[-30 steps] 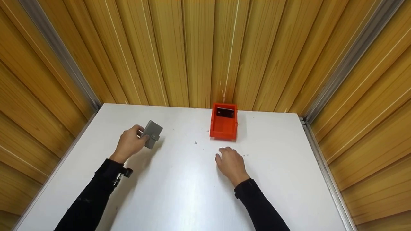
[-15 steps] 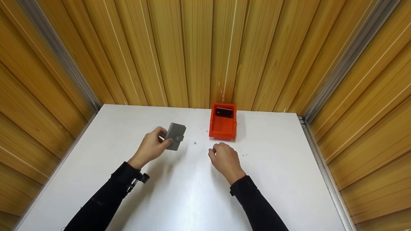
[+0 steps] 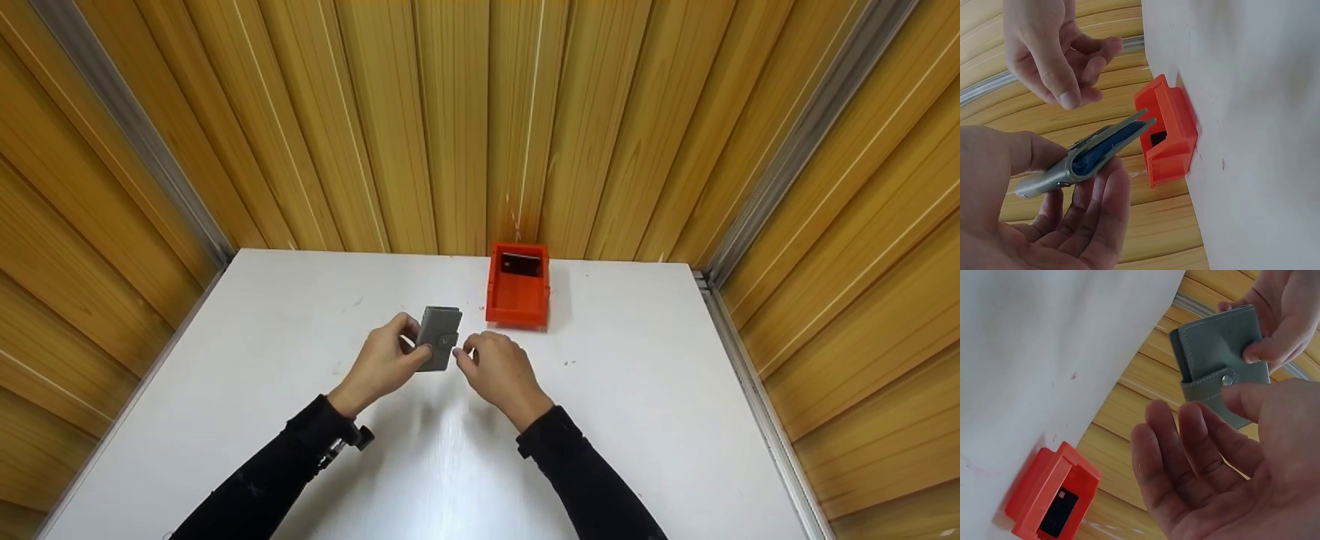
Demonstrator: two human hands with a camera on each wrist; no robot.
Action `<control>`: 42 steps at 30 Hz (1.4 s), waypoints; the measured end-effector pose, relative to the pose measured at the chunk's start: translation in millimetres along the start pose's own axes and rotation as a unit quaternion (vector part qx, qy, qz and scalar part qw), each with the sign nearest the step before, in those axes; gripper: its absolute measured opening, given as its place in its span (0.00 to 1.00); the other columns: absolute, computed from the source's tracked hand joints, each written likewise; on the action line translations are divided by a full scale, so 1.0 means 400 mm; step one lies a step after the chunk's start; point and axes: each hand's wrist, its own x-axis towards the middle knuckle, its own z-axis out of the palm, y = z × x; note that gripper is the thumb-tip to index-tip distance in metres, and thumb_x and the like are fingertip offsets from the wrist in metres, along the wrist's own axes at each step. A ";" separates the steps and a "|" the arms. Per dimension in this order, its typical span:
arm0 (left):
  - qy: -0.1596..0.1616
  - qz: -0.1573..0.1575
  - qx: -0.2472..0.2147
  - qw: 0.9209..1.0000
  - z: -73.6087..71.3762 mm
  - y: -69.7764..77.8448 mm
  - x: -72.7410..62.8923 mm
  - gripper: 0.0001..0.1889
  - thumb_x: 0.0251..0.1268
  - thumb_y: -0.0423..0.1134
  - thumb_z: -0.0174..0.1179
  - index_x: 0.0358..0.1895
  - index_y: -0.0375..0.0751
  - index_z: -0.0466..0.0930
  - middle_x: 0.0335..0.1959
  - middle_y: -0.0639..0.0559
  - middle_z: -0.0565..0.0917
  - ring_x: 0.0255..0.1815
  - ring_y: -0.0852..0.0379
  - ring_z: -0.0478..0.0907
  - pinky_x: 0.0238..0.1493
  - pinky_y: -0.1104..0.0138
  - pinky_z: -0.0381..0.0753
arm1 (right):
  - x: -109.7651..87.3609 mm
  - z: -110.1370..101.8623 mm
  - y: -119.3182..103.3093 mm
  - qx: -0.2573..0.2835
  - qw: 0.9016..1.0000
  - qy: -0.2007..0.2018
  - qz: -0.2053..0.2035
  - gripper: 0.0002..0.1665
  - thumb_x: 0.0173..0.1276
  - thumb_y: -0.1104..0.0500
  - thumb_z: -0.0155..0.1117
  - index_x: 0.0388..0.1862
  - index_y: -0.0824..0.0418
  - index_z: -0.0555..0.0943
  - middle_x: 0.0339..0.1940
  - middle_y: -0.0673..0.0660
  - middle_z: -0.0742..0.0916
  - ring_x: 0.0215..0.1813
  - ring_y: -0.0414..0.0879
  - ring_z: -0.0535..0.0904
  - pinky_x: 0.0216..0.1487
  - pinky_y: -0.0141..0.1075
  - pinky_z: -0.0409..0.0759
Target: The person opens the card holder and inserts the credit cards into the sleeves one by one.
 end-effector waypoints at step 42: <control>-0.017 -0.042 -0.103 0.994 0.076 -0.016 -0.049 0.11 0.64 0.35 0.71 0.47 0.41 0.84 0.38 0.49 0.91 0.32 0.61 0.87 0.36 0.67 0.88 | -0.022 0.028 0.004 -0.047 0.996 -0.023 -0.072 0.11 0.78 0.61 0.66 0.33 0.59 0.86 0.26 0.48 0.81 0.32 0.41 0.73 0.38 0.37 0.77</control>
